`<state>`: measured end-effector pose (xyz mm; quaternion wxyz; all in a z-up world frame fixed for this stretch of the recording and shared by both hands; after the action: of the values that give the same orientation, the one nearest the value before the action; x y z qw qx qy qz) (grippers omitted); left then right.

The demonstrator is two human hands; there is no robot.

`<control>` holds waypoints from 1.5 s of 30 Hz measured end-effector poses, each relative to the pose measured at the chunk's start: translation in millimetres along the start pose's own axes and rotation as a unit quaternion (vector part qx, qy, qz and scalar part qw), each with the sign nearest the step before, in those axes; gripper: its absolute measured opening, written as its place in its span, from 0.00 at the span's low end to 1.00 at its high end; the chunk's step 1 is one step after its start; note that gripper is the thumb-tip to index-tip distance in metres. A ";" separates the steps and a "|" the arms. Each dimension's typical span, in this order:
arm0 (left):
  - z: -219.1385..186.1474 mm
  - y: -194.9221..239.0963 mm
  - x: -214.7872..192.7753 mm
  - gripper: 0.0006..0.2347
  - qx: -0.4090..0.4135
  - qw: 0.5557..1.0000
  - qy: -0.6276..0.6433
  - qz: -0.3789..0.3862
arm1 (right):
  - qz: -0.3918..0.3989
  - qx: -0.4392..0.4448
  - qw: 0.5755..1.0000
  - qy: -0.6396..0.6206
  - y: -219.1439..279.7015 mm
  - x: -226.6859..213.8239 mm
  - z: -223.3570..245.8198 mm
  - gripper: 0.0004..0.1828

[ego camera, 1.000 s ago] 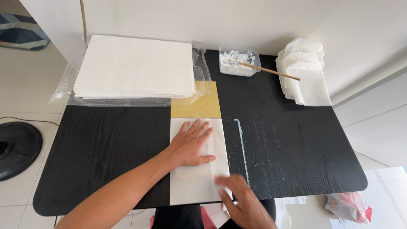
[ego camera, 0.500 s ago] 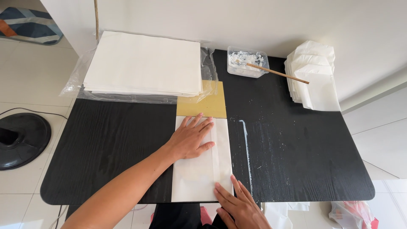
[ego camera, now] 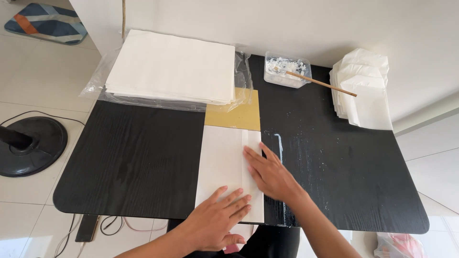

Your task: The person is manually assembling paper bags by folding white paper sheets and applying glue with a brush.

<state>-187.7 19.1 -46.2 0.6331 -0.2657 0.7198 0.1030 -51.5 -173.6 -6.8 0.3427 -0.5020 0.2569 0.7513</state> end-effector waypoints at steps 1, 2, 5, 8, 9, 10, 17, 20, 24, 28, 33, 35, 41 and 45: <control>-2.2 0.4 1.0 0.34 0.000 1.000 0.001 0.000 | 0.001 0.000 1.000 0.000 -6.5 -0.3 -2.6 0.29; -3.9 0.9 1.5 0.34 0.003 1.000 -0.004 -0.003 | -0.001 0.012 1.000 -0.001 -13.9 -0.8 -5.3 0.29; -14.4 4.1 -3.7 0.36 0.010 1.000 0.015 -0.017 | 0.003 0.038 0.999 -0.001 -32.2 0.2 -11.7 0.29; -21.0 10.4 3.3 0.32 0.041 0.998 -0.015 -0.038 | 0.000 0.055 0.998 0.004 -37.8 2.2 -12.2 0.29; -23.2 12.7 8.6 0.29 0.068 0.994 -0.064 -0.050 | -0.005 0.059 0.998 0.007 -37.1 2.8 -11.7 0.30; -24.9 14.2 2.4 0.29 0.067 0.994 -0.064 -0.049 | -0.005 0.059 0.998 0.007 -29.3 -1.5 -3.6 0.30; -10.2 22.2 -25.7 0.30 -0.052 0.989 0.053 -0.130 | 0.034 0.008 0.999 0.008 49.5 3.2 30.9 0.31; 2.4 35.8 -23.3 0.41 -0.136 0.987 0.024 -0.084 | 0.071 0.011 0.997 -0.022 84.5 5.4 48.7 0.35; 5.2 48.0 -12.7 0.47 -0.144 0.988 -0.022 -0.046 | 0.119 -0.015 0.992 -0.042 116.6 26.0 45.7 0.39; 8.8 53.1 0.4 0.41 -0.140 0.985 -0.084 -0.046 | 0.020 -0.040 0.996 -0.079 125.7 27.1 48.0 0.27; 8.6 44.6 -0.9 0.37 -0.167 0.981 -0.063 -0.080 | -0.029 0.120 0.992 -0.032 112.6 32.9 47.8 0.46; 7.1 41.5 -1.5 0.36 -0.174 0.979 -0.061 -0.090 | -0.066 0.093 0.993 -0.038 111.1 41.0 45.9 0.44; 0.4 40.0 -0.8 0.36 -0.202 0.975 -0.030 -0.086 | -0.155 0.050 0.985 -0.049 114.2 59.5 51.5 0.40; -12.5 45.2 -3.5 0.38 -0.198 0.975 -0.018 -0.097 | -0.193 0.048 0.980 -0.024 117.6 72.2 53.5 0.40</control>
<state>-221.4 51.8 -49.1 0.5877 -0.4522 0.6446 0.1861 -192.2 -190.4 -49.6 0.5112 -0.5065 0.1830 0.6698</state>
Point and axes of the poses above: each hand's wrist, its own y-axis away from the middle knuckle, its own x-axis out of the palm, z = x × y, the point moved 1 cm from there along -y, towards the middle knuckle, and after that the axes turned 10 degrees about x, right-handed, at the moved point
